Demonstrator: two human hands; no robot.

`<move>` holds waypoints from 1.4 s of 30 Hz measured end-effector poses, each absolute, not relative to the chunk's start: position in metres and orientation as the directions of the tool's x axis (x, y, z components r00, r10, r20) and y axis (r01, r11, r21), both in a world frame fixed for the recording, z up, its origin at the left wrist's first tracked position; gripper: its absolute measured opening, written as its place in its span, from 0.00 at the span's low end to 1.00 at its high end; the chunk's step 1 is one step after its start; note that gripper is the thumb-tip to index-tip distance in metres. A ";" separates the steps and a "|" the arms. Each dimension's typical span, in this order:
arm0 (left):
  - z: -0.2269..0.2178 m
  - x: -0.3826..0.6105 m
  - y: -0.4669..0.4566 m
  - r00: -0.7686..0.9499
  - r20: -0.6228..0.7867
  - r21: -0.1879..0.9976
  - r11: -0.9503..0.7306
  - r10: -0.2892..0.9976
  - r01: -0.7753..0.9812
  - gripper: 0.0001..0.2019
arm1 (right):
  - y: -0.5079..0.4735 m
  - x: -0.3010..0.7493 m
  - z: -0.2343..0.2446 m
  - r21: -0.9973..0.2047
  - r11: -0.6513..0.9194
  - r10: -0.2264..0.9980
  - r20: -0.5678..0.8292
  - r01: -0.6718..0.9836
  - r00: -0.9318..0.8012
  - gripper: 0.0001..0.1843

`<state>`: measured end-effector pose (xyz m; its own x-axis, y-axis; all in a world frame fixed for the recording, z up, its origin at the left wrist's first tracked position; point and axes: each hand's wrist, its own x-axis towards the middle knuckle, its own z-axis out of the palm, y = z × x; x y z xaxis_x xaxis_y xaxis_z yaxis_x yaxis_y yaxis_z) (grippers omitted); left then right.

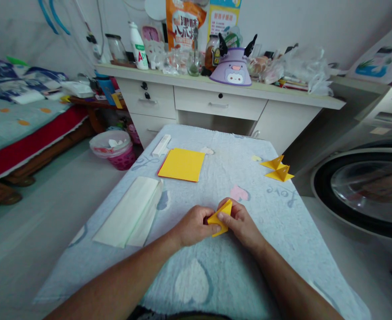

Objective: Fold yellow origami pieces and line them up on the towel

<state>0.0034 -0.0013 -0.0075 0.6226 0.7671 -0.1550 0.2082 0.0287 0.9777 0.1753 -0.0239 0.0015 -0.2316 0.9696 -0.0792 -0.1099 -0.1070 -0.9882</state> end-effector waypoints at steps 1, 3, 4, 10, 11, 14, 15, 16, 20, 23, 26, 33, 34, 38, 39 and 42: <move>-0.007 0.004 -0.001 0.615 -0.154 0.976 0.023 0.773 0.215 0.11 | -0.024 0.174 0.001 -0.988 -0.125 0.963 -0.099 -0.088 -0.252 0.19; -0.007 0.004 -0.002 0.616 -0.150 0.975 0.015 0.773 0.220 0.12 | -0.024 0.173 0.001 -0.988 -0.135 0.963 -0.113 -0.077 -0.246 0.20; -0.007 0.004 -0.001 0.624 -0.147 0.977 0.014 0.767 0.212 0.11 | -0.023 0.173 0.002 -0.988 -0.128 0.968 -0.106 -0.086 -0.228 0.20; -0.005 0.002 0.000 0.660 -0.159 0.980 0.037 0.734 0.196 0.12 | -0.016 0.186 0.005 -0.988 -0.074 0.993 -0.061 -0.137 -0.098 0.17; -0.005 0.002 0.000 0.657 -0.166 0.979 0.044 0.735 0.197 0.11 | -0.015 0.188 0.005 -0.989 -0.070 0.994 -0.059 -0.130 -0.089 0.17; -0.004 0.001 0.001 0.643 -0.182 0.982 0.102 0.744 0.159 0.11 | -0.015 0.192 0.002 -0.991 -0.068 0.997 -0.062 -0.117 -0.055 0.18; -0.004 0.002 0.001 0.629 -0.185 0.983 0.133 0.755 0.129 0.12 | -0.014 0.192 0.001 -0.991 -0.067 0.997 -0.062 -0.114 -0.042 0.19; -0.003 0.002 0.001 0.610 -0.183 0.983 0.161 0.771 0.092 0.13 | -0.014 0.193 0.000 -0.992 -0.061 0.998 -0.059 -0.110 -0.029 0.20; -0.002 0.003 0.001 0.495 -0.151 0.980 0.197 0.856 -0.040 0.17 | -0.014 0.194 -0.003 -0.995 -0.031 1.000 -0.031 -0.095 -0.004 0.22; 0.000 0.003 0.003 0.378 -0.135 0.975 0.191 0.916 -0.115 0.16 | -0.015 0.194 -0.001 -0.994 -0.044 0.999 -0.042 -0.099 -0.023 0.20; 0.002 0.001 0.006 0.253 -0.123 0.968 0.172 0.960 -0.183 0.14 | -0.019 0.193 0.002 -0.997 -0.061 0.993 -0.056 -0.048 -0.104 0.19; 0.003 0.000 0.009 0.177 -0.086 0.969 0.123 0.981 -0.214 0.12 | -0.026 0.184 0.009 -0.989 -0.149 0.867 -0.128 -0.005 -0.482 0.16; 0.004 0.001 0.008 0.201 -0.084 0.974 0.122 0.976 -0.188 0.12 | -0.026 0.182 0.008 -0.989 -0.149 0.865 -0.119 -0.023 -0.488 0.16; 0.005 0.005 0.003 0.302 -0.077 0.987 0.116 0.950 -0.114 0.13 | -0.025 0.181 0.004 -0.984 -0.157 0.937 -0.121 -0.084 -0.329 0.17; 0.005 0.005 0.002 0.322 -0.072 0.988 0.112 0.944 -0.107 0.13 | -0.025 0.181 0.002 -0.983 -0.156 0.950 -0.124 -0.092 -0.288 0.18; 0.001 0.006 0.000 0.407 -0.068 0.989 0.116 0.911 -0.094 0.14 | -0.025 0.180 0.000 -0.988 -0.122 0.970 -0.098 -0.097 -0.221 0.19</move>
